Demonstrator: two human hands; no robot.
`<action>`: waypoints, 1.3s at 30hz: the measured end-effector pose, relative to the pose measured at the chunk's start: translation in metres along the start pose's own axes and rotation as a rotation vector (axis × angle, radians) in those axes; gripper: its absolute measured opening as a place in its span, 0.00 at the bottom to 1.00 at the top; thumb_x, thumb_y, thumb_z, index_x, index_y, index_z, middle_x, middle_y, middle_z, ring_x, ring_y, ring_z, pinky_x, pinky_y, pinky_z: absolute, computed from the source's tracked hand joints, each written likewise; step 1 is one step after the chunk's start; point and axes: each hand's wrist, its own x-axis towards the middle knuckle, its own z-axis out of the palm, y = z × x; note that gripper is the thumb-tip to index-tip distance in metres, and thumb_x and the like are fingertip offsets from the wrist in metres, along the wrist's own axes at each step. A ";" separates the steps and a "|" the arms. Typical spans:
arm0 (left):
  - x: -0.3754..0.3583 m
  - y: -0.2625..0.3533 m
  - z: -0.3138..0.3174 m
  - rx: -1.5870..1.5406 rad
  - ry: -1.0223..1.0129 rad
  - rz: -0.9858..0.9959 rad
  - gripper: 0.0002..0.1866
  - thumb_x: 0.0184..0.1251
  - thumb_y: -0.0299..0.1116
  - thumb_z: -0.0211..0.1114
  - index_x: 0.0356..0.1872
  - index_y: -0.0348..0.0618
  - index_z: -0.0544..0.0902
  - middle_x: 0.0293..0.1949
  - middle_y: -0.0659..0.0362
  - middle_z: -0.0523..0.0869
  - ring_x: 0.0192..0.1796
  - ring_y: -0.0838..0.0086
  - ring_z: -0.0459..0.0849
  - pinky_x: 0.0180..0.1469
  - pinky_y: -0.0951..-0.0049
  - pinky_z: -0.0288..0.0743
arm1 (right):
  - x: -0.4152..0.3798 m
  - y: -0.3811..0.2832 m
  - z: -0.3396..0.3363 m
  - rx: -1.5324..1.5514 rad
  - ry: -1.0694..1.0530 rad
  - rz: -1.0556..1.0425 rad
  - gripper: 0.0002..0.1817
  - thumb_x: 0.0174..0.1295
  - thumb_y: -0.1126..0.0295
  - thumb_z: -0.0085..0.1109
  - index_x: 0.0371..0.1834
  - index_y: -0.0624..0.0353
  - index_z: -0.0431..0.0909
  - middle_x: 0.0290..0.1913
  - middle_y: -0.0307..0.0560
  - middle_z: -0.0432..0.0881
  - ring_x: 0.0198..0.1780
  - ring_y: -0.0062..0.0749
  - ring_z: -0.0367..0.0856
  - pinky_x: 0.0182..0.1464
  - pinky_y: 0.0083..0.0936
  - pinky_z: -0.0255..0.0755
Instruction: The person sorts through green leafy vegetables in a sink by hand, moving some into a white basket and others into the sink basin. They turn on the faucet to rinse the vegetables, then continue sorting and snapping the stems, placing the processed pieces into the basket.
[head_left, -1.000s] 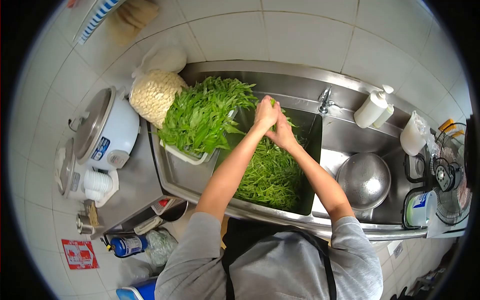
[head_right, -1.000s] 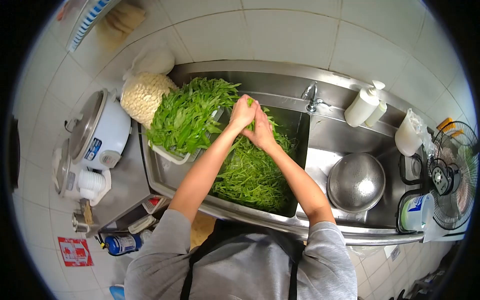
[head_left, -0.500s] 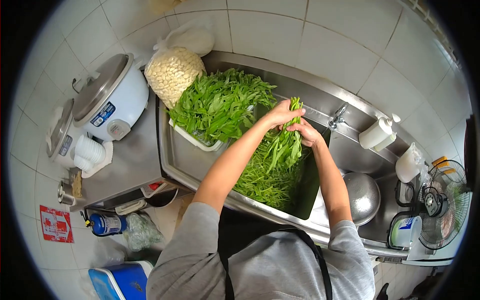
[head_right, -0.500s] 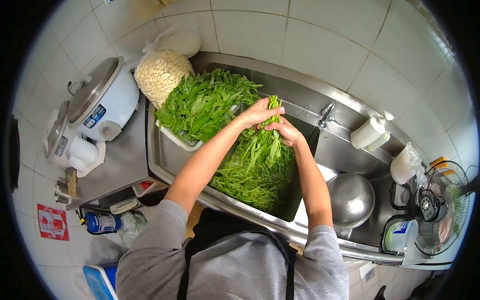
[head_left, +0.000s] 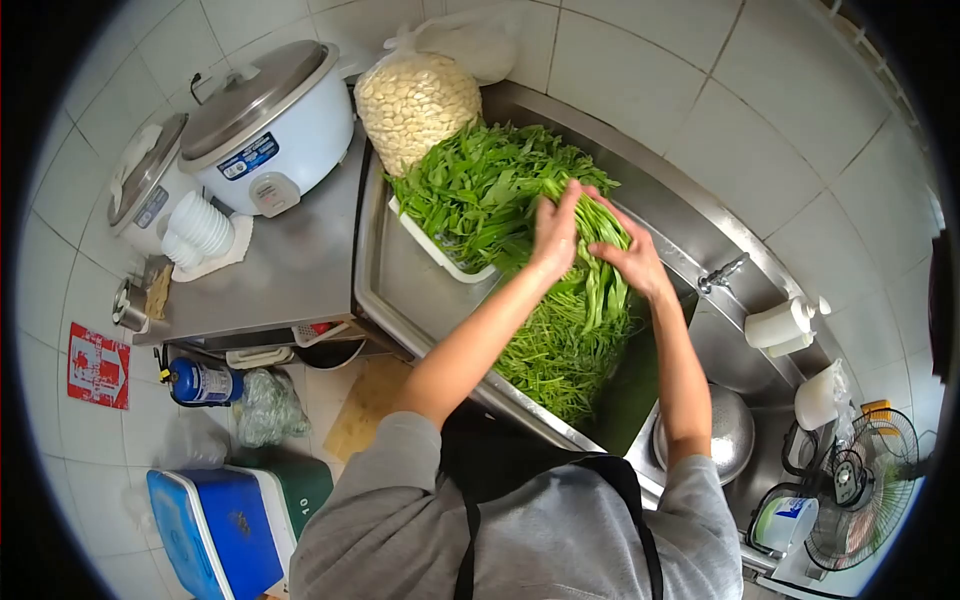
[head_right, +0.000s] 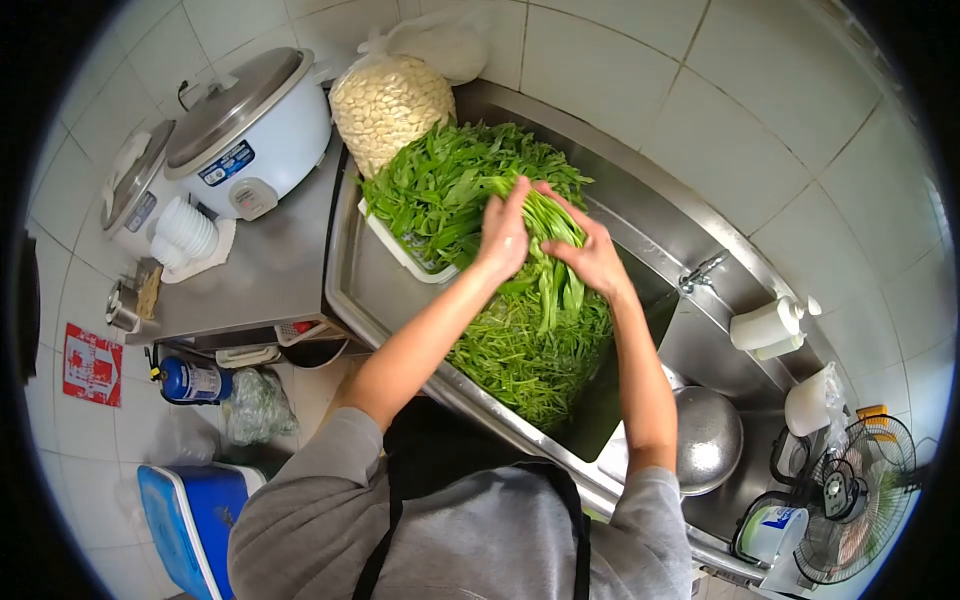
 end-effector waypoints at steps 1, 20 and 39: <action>0.006 0.009 -0.017 0.070 0.007 0.088 0.24 0.68 0.49 0.49 0.50 0.36 0.65 0.47 0.50 0.76 0.52 0.69 0.71 0.57 0.63 0.62 | 0.014 -0.007 0.001 -0.098 -0.059 0.014 0.35 0.45 0.74 0.62 0.62 0.55 0.65 0.58 0.46 0.72 0.60 0.30 0.67 0.62 0.26 0.58; 0.033 0.077 -0.207 0.523 0.250 -0.086 0.31 0.69 0.49 0.45 0.65 0.39 0.54 0.64 0.51 0.60 0.67 0.66 0.56 0.66 0.68 0.47 | 0.148 -0.006 0.174 -1.374 -0.865 -0.251 0.41 0.46 0.64 0.63 0.66 0.31 0.56 0.66 0.41 0.60 0.70 0.41 0.49 0.68 0.44 0.44; 0.071 0.040 -0.193 1.604 -0.374 0.386 0.47 0.47 0.45 0.70 0.68 0.60 0.50 0.70 0.53 0.40 0.69 0.44 0.40 0.63 0.37 0.49 | -0.072 0.096 -0.030 -0.336 -0.105 0.540 0.24 0.59 0.60 0.56 0.56 0.60 0.70 0.42 0.51 0.81 0.45 0.34 0.79 0.47 0.27 0.71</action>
